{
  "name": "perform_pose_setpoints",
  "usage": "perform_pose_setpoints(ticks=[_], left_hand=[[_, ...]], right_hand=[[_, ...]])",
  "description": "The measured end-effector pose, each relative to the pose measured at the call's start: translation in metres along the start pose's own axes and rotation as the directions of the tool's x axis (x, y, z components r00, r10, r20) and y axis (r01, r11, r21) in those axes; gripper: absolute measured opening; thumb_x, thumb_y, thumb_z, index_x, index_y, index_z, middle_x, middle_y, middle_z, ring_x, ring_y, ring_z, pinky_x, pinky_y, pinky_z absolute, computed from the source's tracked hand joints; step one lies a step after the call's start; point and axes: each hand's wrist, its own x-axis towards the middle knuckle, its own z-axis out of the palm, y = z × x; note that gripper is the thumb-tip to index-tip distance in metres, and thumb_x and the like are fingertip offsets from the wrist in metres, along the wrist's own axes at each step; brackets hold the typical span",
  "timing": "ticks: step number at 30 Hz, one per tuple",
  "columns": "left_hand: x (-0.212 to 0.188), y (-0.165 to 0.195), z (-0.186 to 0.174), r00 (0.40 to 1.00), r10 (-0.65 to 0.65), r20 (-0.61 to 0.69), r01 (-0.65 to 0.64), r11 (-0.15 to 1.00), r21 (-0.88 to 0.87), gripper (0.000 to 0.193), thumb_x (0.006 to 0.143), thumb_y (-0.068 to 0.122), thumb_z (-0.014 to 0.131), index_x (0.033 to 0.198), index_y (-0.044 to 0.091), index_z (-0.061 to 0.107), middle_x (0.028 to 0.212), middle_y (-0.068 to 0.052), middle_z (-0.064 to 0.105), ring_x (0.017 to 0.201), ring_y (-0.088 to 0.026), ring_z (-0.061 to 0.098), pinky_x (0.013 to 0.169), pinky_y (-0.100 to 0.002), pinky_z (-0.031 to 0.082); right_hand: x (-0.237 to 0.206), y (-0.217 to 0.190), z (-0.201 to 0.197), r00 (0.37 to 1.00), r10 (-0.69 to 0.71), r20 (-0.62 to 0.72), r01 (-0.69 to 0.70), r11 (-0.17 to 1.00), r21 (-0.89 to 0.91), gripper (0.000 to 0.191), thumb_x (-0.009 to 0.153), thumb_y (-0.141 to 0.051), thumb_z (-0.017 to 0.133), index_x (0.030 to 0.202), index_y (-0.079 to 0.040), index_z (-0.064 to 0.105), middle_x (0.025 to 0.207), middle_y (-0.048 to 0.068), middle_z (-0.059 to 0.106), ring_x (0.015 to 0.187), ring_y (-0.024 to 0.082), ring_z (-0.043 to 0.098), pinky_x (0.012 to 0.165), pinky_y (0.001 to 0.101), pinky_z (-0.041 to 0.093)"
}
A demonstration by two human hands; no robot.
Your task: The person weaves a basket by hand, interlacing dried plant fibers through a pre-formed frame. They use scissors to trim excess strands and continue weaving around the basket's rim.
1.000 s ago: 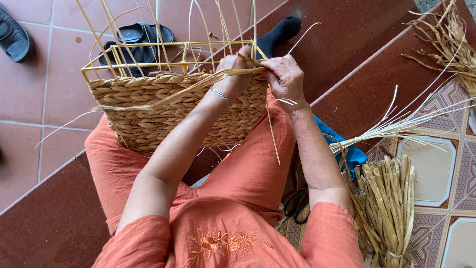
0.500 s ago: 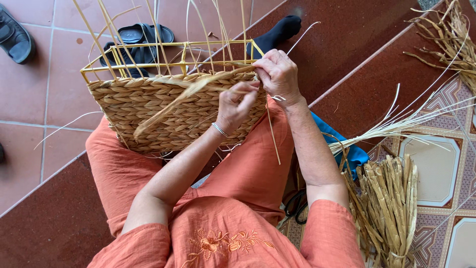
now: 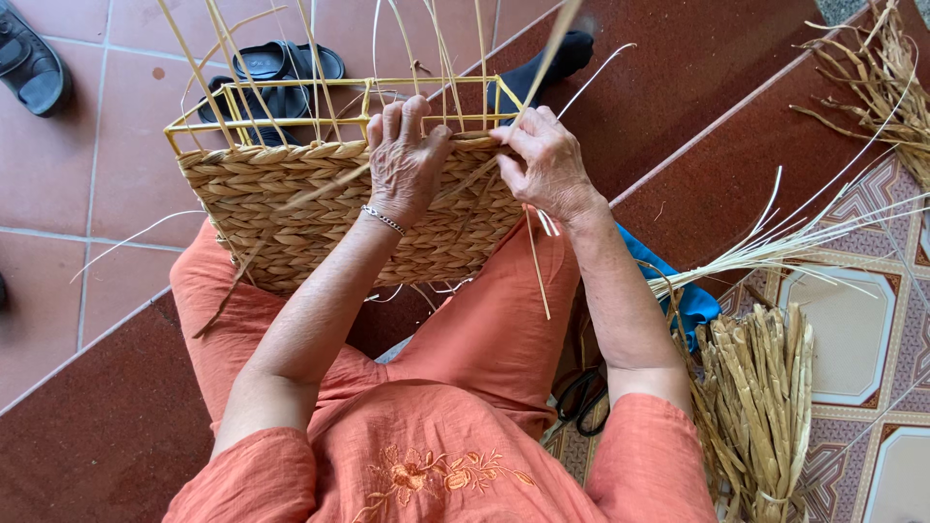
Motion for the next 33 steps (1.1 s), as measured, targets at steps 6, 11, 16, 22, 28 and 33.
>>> perform_pose_setpoints(ticks=[6,11,16,22,28,33], left_hand=[[-0.009,-0.001,0.001,0.998,0.014,0.058,-0.009,0.996,-0.093,0.018,0.092,0.02,0.077,0.097,0.011,0.063,0.113,-0.008,0.051,0.11,-0.028,0.05,0.093,-0.046,0.039],[-0.016,0.004,0.0,0.998,0.001,0.06,0.004,0.997,-0.082,0.021,0.088,0.024,0.078,0.096,0.013,0.062,0.111,-0.007,0.051,0.11,-0.028,0.051,0.094,-0.047,0.04],[-0.016,0.006,-0.001,0.995,-0.085,0.054,0.089,0.993,-0.079,0.028,0.091,0.021,0.078,0.115,0.013,0.066,0.117,-0.007,0.053,0.112,-0.026,0.051,0.095,-0.044,0.039],[-0.034,0.024,-0.004,0.988,0.057,0.145,-0.033,0.986,-0.165,0.06,0.08,0.051,0.078,0.109,0.001,0.064,0.104,-0.014,0.051,0.101,-0.032,0.05,0.087,-0.048,0.039],[-0.038,0.012,0.01,0.963,0.019,0.269,-0.032,0.999,0.041,0.013,0.088,0.016,0.066,0.098,0.008,0.063,0.103,-0.01,0.059,0.104,-0.024,0.056,0.09,-0.04,0.044],[-0.02,-0.008,-0.007,0.97,-0.043,0.239,0.06,0.996,-0.064,0.005,0.103,0.008,0.063,0.108,0.01,0.065,0.094,-0.005,0.06,0.094,-0.022,0.055,0.084,-0.043,0.043]], right_hand=[[0.005,0.01,0.019,0.947,0.253,-0.2,-0.215,0.957,0.194,0.01,0.093,-0.003,0.081,0.099,-0.007,0.074,0.087,0.008,0.07,0.077,0.022,0.071,0.067,0.0358,0.057],[0.003,0.011,0.032,0.913,0.248,-0.323,-0.234,0.969,0.08,0.029,0.087,-0.009,0.086,0.107,-0.008,0.065,0.09,0.006,0.063,0.072,0.023,0.067,0.066,0.0371,0.056],[0.007,0.007,0.034,0.918,0.062,-0.391,-0.083,0.996,-0.038,0.04,0.085,-0.006,0.082,0.117,-0.005,0.058,0.107,0.009,0.052,0.089,0.031,0.065,0.072,0.0402,0.055],[0.014,-0.002,0.035,0.967,-0.024,-0.256,0.012,0.999,-0.048,0.02,0.094,0.007,0.065,0.106,-0.008,0.059,0.105,0.011,0.059,0.096,0.029,0.071,0.079,0.0389,0.06],[0.014,-0.013,0.01,0.979,0.118,-0.165,-0.066,0.954,0.292,0.014,0.102,0.004,0.068,0.113,-0.003,0.068,0.108,0.012,0.073,0.101,0.028,0.075,0.086,0.0354,0.061],[0.009,-0.019,-0.002,0.996,0.046,-0.075,-0.027,0.973,0.23,0.031,0.085,0.003,0.076,0.115,-0.002,0.071,0.111,0.014,0.073,0.102,0.031,0.071,0.092,0.0377,0.058]])
